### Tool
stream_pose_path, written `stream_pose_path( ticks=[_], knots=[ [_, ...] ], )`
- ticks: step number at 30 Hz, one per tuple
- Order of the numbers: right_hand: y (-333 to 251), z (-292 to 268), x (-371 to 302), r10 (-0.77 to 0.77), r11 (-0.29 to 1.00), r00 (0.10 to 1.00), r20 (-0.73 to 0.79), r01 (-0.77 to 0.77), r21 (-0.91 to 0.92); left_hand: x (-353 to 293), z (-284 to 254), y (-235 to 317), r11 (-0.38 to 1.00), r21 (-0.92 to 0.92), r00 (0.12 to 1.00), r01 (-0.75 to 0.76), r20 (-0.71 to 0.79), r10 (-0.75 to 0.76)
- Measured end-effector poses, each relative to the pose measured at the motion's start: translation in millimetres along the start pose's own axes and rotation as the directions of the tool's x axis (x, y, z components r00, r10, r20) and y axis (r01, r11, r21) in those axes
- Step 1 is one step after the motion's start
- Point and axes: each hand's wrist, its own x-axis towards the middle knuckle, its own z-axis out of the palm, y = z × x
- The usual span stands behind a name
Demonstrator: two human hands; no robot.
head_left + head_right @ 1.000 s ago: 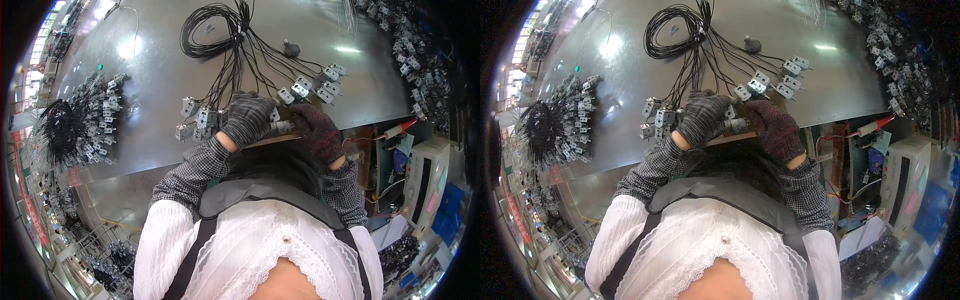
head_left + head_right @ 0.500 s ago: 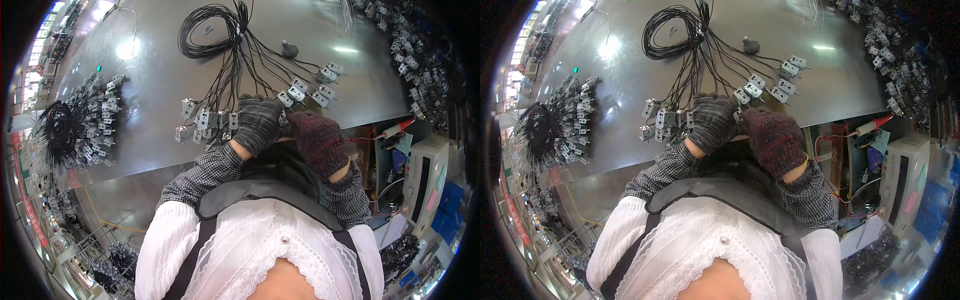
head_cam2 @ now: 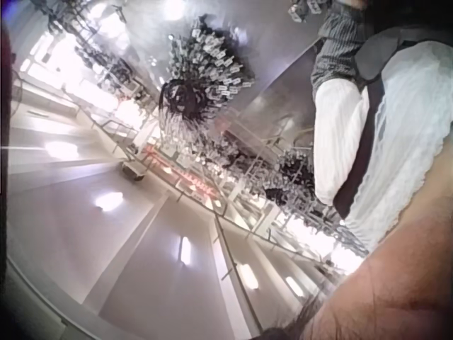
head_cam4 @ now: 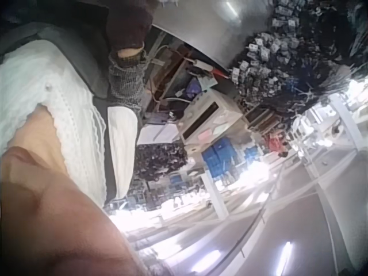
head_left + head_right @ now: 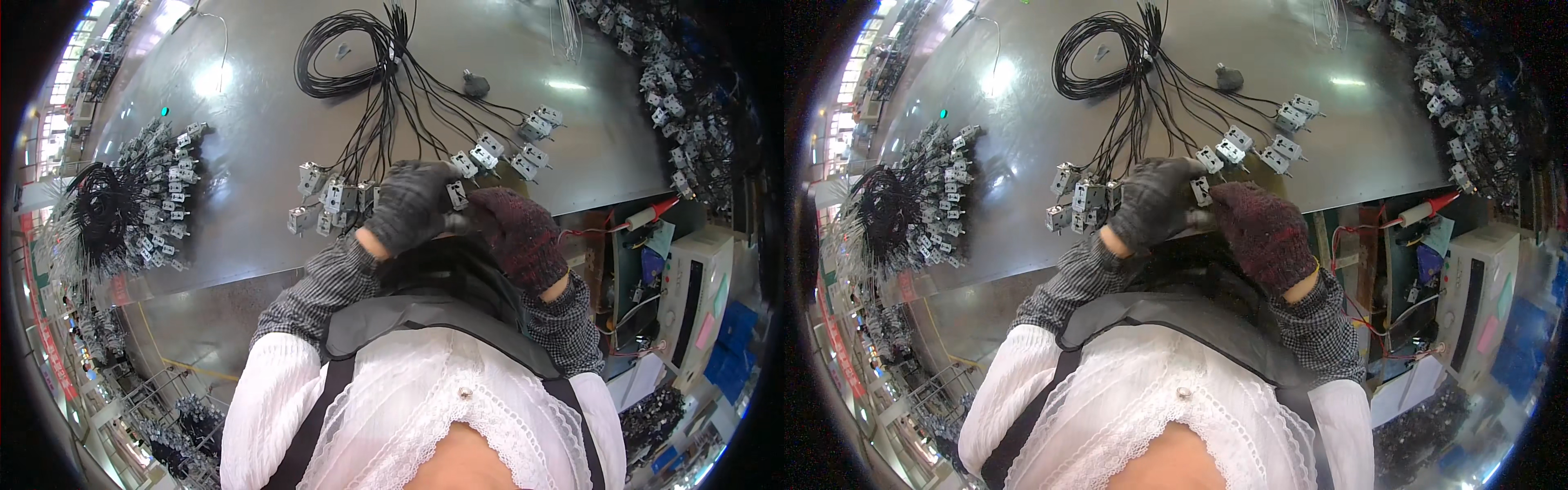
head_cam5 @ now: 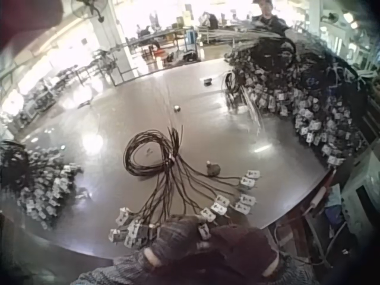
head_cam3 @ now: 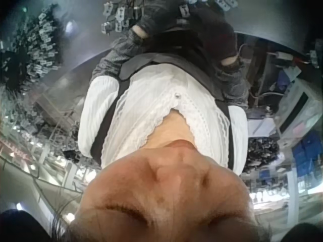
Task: Assembling electronic modules by connecting wires and organizing bundles on a workbench.
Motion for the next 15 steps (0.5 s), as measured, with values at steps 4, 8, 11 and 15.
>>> stream_pose_path(
  ticks=[4,8,11,15],
  knots=[
    [-4,-9,-4,0.077,0.993,0.996,0.033,-0.08,0.086,-14,-16,-14,0.981,0.195,0.998,0.009,-0.061,0.003],
    [-5,15,-3,-0.064,0.936,0.992,0.109,0.021,0.352,-16,-5,-35,0.983,0.158,0.993,0.088,0.059,-0.098],
    [-2,32,-6,-0.097,0.94,0.97,0.224,0.015,0.341,-8,-10,-36,0.996,-0.07,0.998,0.061,0.03,-0.059],
    [21,30,-9,0.008,0.989,0.991,0.135,-0.029,0.148,-3,-16,-30,0.955,-0.295,0.997,0.02,-0.064,-0.041]
  ],
)
